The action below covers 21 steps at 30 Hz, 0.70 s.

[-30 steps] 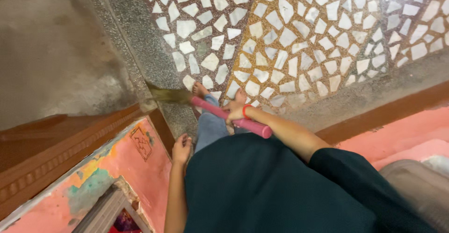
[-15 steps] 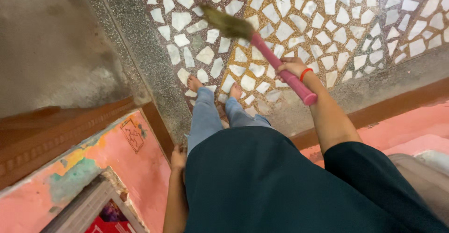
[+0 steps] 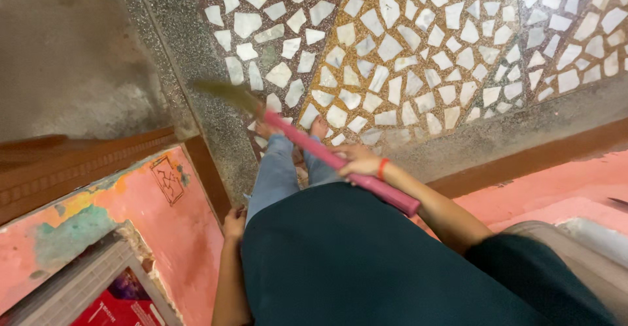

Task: The person sweeps a mosaic-tiled floor using a pink broom, moving debris toward a red dustpan placed nearby. The person is barefoot and moves around the room to gather the dirt.

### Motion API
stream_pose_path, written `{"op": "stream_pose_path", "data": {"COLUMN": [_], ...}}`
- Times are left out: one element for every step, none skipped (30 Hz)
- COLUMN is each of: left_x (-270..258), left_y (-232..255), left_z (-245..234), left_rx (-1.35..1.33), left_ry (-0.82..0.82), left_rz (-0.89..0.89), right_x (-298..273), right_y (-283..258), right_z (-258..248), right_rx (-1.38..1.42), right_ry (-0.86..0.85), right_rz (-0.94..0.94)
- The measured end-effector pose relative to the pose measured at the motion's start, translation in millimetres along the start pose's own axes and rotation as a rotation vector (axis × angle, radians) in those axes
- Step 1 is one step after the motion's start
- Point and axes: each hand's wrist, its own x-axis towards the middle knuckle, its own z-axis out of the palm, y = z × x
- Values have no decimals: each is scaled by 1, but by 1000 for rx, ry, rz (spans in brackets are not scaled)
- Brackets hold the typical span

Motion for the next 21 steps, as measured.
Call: {"op": "stream_pose_path", "data": {"left_x": [0,-1,0,-2,-6,-5,-5,-6,-10,-14,-16,-18,-19,-20,-22,-22,-19,-19,-18,-17,-14], "left_y": [-1,-2,-3,-6,-9,-10,-12,-14,-17,-21,-24,-29,-34,-39,-44,-49,-52,-56,-62,-68,-73], "left_z": [0,-1,-3,-5,-5,-3,-2,-2,-2,-2,-2,-2,-4,-7,-7,-11,-13,-13,-16,-19,-22], "left_rx": [16,57,97,141,145,145,145,149,153,158,192,229,266,261,255,251,236,220,205,199,192], "left_ry": [5,11,16,19,22,26,29,29,28,25,12,-2,-17,-31,-45,-52,-48,-45,-41,-46,-50], "left_rz": [9,20,30,37,39,47,56,45,34,22,-4,-30,-56,-69,-81,-96,-67,-43,-20,6,32], "right_x": [16,34,57,81,97,105,109,111,109,101,94,86,77,68,60,55,49,45,41,34,28], "right_y": [5,11,14,16,19,23,25,24,25,26,27,29,33,38,43,46,50,54,55,56,56], "right_z": [12,26,36,46,51,49,45,38,26,10,-5,-20,-33,-44,-55,-64,-72,-76,-81,-88,-90], "right_rx": [-23,-47,-187,-323,-458,-357,-256,-154,-61,33,3,-24,80,186,153,120,200,280,256,231,291], "right_ry": [-51,-109,-117,-127,-137,-127,-116,-101,-62,-22,39,99,140,181,221,255,292,325,347,372,419], "right_rz": [32,63,57,50,42,116,190,264,258,254,245,238,230,221,227,229,198,171,169,169,182]}}
